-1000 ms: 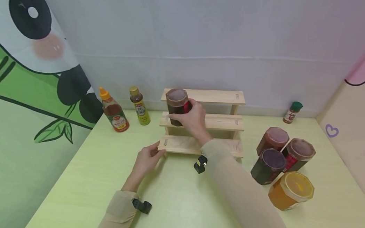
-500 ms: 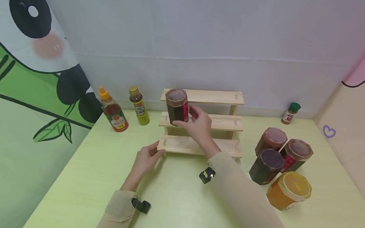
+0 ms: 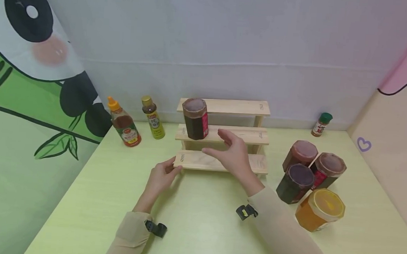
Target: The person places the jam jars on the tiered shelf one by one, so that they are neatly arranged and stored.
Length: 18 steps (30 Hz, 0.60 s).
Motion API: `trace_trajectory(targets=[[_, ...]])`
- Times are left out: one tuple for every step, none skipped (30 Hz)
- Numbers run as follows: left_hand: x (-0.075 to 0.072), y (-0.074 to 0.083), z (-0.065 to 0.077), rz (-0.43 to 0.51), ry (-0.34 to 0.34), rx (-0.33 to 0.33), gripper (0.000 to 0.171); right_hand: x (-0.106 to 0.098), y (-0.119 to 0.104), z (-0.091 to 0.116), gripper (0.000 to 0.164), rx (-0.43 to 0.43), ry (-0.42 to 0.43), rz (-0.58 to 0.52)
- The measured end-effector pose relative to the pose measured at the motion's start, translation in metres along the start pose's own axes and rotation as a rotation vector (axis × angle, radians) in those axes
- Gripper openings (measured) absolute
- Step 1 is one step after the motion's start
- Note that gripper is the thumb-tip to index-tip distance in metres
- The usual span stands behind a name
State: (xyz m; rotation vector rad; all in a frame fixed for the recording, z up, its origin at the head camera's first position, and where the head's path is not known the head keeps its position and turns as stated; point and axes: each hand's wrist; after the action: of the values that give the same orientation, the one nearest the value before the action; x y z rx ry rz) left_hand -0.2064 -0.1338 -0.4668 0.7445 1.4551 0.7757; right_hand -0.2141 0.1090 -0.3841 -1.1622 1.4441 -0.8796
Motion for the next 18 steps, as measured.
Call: trace_trajectory(targets=[[0.0, 0.0, 0.0, -0.002, 0.0, -0.002, 0.054, -0.003, 0.0, 0.004, 0.081, 0.001, -0.011, 0.011], [0.0, 0.0, 0.0, -0.002, 0.001, -0.001, 0.053, -0.006, 0.0, 0.008, 0.081, -0.003, -0.024, 0.018], [-0.001, 0.001, 0.0, -0.005, 0.002, 0.002, 0.054, -0.008, 0.0, 0.011, 0.081, -0.007, -0.034, 0.016], [-0.001, 0.001, 0.0, -0.006, 0.004, 0.002, 0.053, -0.01, 0.0, 0.014, 0.08, -0.012, -0.04, 0.016], [-0.001, 0.001, 0.001, -0.008, 0.008, 0.005, 0.053, -0.013, 0.001, 0.017, 0.079, -0.014, -0.043, 0.015], [0.0, 0.001, 0.001, -0.01, 0.01, 0.006, 0.053, -0.015, 0.001, 0.021, 0.078, -0.014, -0.046, 0.01], [0.0, 0.001, 0.001, -0.01, 0.011, 0.006, 0.052, -0.017, 0.002, 0.023, 0.078, -0.017, -0.046, 0.008], [0.0, 0.001, 0.001, -0.01, 0.014, 0.011, 0.052, -0.019, 0.003, 0.025, 0.077, -0.023, -0.043, 0.003], [0.001, 0.001, 0.001, -0.012, 0.016, 0.013, 0.052, -0.02, 0.003, 0.027, 0.076, -0.024, -0.036, 0.003], [0.001, 0.001, 0.001, -0.013, 0.017, 0.015, 0.051, -0.021, 0.003, 0.029, 0.076, -0.026, -0.027, 0.006], [0.0, 0.001, 0.0, -0.015, 0.018, 0.017, 0.051, -0.022, 0.004, 0.031, 0.075, -0.032, -0.019, 0.006], [0.0, 0.001, 0.0, -0.013, 0.017, 0.018, 0.051, -0.023, 0.004, 0.033, 0.074, -0.036, -0.013, 0.01], [0.0, 0.001, 0.0, -0.011, 0.016, 0.017, 0.051, -0.024, 0.005, 0.034, 0.073, -0.046, -0.005, 0.019], [0.0, 0.001, 0.0, -0.011, 0.017, 0.017, 0.051, -0.024, 0.005, 0.036, 0.071, -0.059, 0.0, 0.024], [0.0, 0.001, 0.0, -0.01, 0.016, 0.015, 0.051, -0.025, 0.006, 0.038, 0.07, -0.07, 0.003, 0.034], [0.0, 0.001, 0.0, -0.011, 0.016, 0.016, 0.051, -0.026, 0.008, 0.04, 0.07, -0.081, 0.005, 0.045], [0.0, 0.001, 0.0, -0.013, 0.015, 0.02, 0.051, -0.027, 0.009, 0.043, 0.068, -0.093, 0.004, 0.053], [0.0, 0.001, 0.0, -0.012, 0.014, 0.019, 0.051, -0.028, 0.011, 0.046, 0.067, -0.103, 0.003, 0.062]])
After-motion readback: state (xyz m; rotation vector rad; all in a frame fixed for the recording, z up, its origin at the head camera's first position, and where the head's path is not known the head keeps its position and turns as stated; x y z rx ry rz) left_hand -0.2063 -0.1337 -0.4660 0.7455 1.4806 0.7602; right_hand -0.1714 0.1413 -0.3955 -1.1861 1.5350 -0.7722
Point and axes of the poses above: each hand's wrist, its own z-axis away from the middle knuckle, its own x-axis out of the palm, y = z × x, and after that the axes turned 1 degree about z, right-handed
